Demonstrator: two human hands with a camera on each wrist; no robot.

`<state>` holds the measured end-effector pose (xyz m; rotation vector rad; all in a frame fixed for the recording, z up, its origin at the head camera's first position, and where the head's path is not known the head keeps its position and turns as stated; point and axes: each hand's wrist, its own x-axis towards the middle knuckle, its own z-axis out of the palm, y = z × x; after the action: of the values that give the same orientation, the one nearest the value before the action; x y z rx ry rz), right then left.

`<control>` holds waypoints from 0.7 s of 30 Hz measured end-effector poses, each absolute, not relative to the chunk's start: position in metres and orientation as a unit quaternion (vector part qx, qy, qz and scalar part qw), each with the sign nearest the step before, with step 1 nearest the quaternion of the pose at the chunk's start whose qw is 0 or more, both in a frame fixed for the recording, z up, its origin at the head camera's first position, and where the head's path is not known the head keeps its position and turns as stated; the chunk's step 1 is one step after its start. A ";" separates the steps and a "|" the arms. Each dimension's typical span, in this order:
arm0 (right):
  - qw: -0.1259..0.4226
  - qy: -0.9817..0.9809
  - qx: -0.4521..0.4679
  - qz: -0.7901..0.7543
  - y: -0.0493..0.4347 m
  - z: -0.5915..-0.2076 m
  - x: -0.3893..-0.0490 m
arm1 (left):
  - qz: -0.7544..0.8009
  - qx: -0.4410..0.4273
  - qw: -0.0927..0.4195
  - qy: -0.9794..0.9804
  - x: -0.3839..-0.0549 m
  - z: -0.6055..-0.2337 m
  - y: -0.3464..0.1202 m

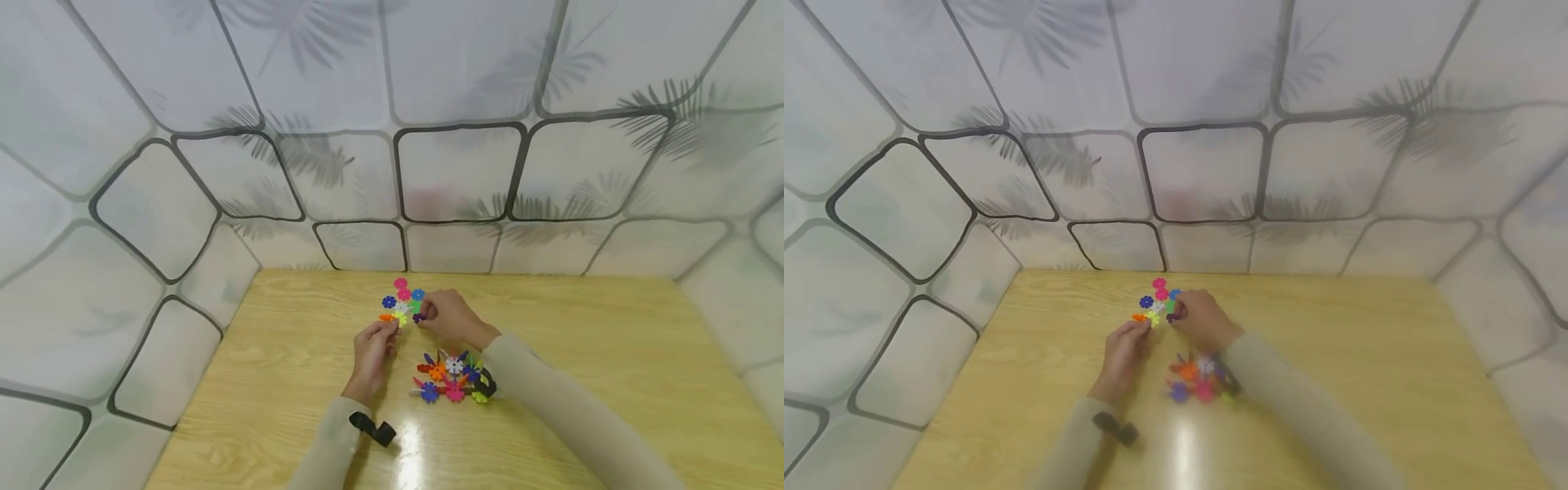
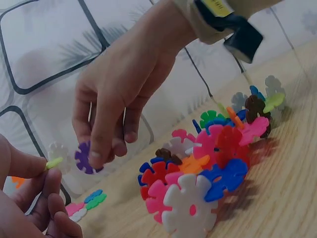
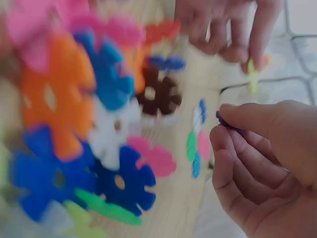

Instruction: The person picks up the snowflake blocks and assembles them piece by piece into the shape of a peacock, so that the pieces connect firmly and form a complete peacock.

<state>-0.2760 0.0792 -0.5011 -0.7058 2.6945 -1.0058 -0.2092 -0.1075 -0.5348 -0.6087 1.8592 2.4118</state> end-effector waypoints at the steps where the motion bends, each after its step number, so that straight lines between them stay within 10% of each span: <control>1: 0.082 0.903 -0.237 -0.350 0.080 -0.498 -0.270 | 0.776 -0.196 0.016 0.599 -0.209 -0.534 -0.107; 21: -0.061 0.882 -0.208 -0.419 0.068 -0.498 -0.221 | 0.760 -0.179 -0.009 0.625 -0.203 -0.523 -0.090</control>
<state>-0.2212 0.0682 -0.4981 -0.6788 2.8840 -1.3700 -0.2033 -0.0898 -0.5234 -0.5670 1.9742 2.4009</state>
